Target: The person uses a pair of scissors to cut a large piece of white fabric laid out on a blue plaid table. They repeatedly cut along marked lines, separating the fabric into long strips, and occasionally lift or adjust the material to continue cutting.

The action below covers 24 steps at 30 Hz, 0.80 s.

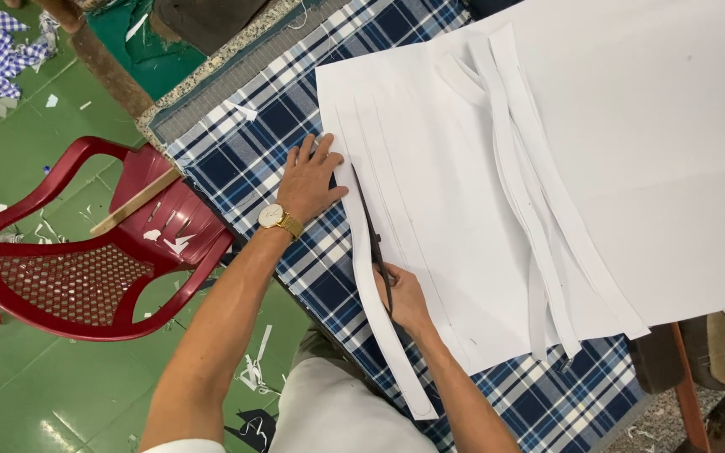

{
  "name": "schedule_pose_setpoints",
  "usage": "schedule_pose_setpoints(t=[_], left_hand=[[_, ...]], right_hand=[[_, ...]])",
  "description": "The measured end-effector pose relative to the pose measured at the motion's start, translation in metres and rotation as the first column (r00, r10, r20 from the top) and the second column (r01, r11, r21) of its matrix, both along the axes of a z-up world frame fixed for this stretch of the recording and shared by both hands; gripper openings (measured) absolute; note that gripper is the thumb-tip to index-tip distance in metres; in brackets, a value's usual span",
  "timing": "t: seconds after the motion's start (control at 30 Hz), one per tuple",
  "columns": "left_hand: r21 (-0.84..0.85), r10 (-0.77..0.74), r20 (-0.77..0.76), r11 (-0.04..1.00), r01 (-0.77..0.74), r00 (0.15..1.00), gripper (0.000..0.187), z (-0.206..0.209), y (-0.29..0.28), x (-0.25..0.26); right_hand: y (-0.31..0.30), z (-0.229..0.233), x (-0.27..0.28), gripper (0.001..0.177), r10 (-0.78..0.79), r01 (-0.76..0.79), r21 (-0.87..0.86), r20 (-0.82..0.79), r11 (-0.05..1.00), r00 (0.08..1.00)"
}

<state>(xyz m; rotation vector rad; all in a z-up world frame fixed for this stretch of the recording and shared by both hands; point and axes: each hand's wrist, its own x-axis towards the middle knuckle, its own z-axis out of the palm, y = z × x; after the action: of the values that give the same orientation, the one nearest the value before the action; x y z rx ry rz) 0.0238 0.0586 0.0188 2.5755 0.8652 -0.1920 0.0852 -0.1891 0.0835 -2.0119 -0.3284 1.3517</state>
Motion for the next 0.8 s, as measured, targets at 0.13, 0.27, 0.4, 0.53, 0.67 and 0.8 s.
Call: schedule_pose_setpoints(t=[0.13,0.27,0.4,0.53,0.67,0.8], left_hand=[[-0.014,0.009,0.014,1.000,-0.009,1.000,0.053,-0.001,0.000,-0.001],[-0.008,0.009,0.019,1.000,-0.009,1.000,0.054,-0.003,0.001,-0.001],[-0.023,0.011,0.015,1.000,-0.011,1.000,0.054,0.001,0.001,-0.001],[-0.064,0.035,0.027,0.997,-0.033,0.999,0.054,0.004,0.001,-0.001],[-0.065,0.025,0.017,0.998,-0.024,1.000,0.053,0.005,0.002,-0.002],[-0.067,0.022,0.004,0.998,-0.021,1.000,0.051,0.009,0.002,-0.002]], right_hand=[[0.000,-0.012,0.002,0.049,-0.008,0.008,0.014,-0.013,1.000,1.000],[0.001,-0.017,0.001,0.038,-0.011,0.011,0.013,-0.015,1.000,1.000],[0.002,-0.008,0.000,0.040,-0.029,0.029,-0.012,-0.012,1.000,1.000],[0.006,-0.006,0.001,0.042,-0.041,0.041,-0.008,-0.027,0.999,0.999],[0.019,-0.005,0.003,0.038,-0.015,0.015,0.005,0.001,1.000,1.000],[0.033,-0.003,0.002,0.038,-0.011,0.012,0.038,-0.003,0.999,1.000]])
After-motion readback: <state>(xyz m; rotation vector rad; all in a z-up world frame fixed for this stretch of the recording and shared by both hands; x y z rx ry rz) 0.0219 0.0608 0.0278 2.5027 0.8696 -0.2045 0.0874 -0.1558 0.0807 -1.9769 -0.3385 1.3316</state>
